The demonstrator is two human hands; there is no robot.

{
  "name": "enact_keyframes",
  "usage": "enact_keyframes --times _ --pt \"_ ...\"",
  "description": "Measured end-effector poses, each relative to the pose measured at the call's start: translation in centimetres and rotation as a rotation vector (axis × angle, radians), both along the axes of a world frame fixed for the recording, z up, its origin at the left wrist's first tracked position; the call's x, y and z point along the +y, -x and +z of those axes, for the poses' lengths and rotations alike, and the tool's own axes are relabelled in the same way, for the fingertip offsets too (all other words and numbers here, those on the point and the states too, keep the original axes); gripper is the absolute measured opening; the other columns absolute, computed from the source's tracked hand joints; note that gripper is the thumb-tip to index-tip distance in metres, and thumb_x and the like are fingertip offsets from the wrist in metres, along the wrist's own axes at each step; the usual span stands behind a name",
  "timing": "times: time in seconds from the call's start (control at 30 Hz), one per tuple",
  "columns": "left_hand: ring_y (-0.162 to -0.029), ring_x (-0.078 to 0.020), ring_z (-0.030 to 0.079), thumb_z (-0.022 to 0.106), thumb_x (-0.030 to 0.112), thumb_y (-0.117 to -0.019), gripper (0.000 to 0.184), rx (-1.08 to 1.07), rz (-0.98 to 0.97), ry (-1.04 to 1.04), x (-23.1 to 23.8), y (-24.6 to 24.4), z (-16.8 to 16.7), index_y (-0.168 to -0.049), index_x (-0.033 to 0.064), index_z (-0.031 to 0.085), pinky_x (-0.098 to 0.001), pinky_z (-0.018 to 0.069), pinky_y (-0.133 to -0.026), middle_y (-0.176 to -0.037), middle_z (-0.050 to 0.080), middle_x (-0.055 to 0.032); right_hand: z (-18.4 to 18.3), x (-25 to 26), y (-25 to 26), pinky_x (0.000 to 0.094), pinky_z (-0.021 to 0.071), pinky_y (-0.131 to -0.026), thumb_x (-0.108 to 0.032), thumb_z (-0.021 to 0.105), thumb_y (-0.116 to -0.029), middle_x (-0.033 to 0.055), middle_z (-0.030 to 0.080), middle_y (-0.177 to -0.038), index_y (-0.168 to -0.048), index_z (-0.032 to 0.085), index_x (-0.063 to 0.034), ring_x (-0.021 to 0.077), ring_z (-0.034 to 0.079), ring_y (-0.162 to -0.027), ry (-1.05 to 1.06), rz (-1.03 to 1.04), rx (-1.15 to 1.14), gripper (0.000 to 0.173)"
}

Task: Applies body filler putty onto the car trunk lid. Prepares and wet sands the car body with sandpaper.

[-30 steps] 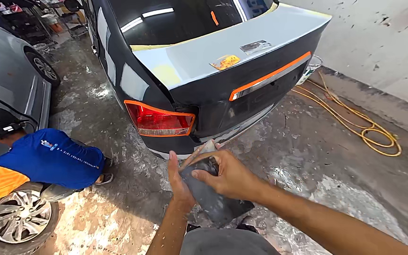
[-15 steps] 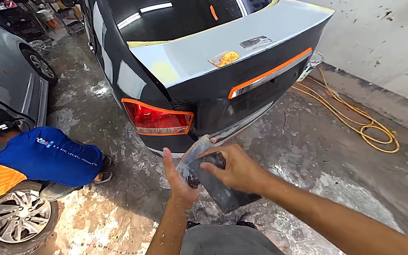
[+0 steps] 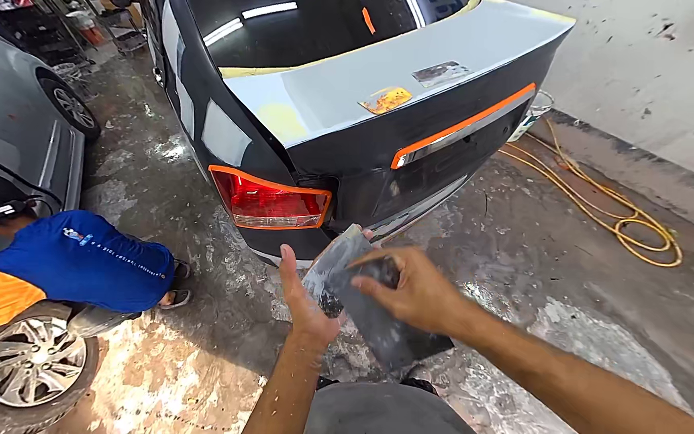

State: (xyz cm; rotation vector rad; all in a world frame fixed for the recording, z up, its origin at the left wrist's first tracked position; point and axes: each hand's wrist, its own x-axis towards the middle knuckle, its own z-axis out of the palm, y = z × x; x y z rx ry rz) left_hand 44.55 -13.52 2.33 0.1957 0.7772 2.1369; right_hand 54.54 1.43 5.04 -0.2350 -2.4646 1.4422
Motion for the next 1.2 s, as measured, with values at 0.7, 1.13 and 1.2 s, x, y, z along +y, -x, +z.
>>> enact_keyframes --times 0.7,1.13,1.2 --pt "-0.112 -0.0239 0.069 0.055 0.085 -0.0759 0.089 -0.003 0.015 -0.008 0.3 -0.1 -0.7 -0.125 0.0133 0.071 -0.0419 0.0589 -0.09 -0.123 0.071 -0.0127 0.4 -0.3 0.1 0.0319 0.0587 -0.067 -0.03 0.067 -0.0971 -0.0042 0.073 -0.085 -0.111 0.077 -0.019 0.0047 0.067 -0.072 -0.18 0.005 -0.06 0.02" --pt "-0.111 -0.0231 0.07 0.056 0.086 -0.0743 0.09 0.013 -0.014 0.003 4.2 -1.3 -0.4 -0.125 0.0132 0.071 -0.0411 0.059 -0.09 -0.122 0.071 -0.0125 0.5 3.0 -1.0 0.0313 0.0601 -0.066 -0.026 0.07 -0.0952 -0.0038 0.074 -0.086 -0.11 0.077 -0.0169 0.0048 0.068 -0.072 -0.097 -0.058 -0.018 0.019" --pt "-0.11 -0.0235 0.07 0.055 0.087 -0.075 0.09 0.017 -0.035 0.003 5.7 -1.7 -0.5 -0.123 0.0122 0.072 -0.0413 0.0591 -0.09 -0.12 0.072 -0.0133 0.2 4.5 -1.7 0.0296 0.0593 -0.067 -0.03 0.069 -0.0969 -0.0057 0.074 -0.086 -0.111 0.077 -0.0191 0.003 0.068 -0.073 -0.096 -0.046 -0.036 0.02"
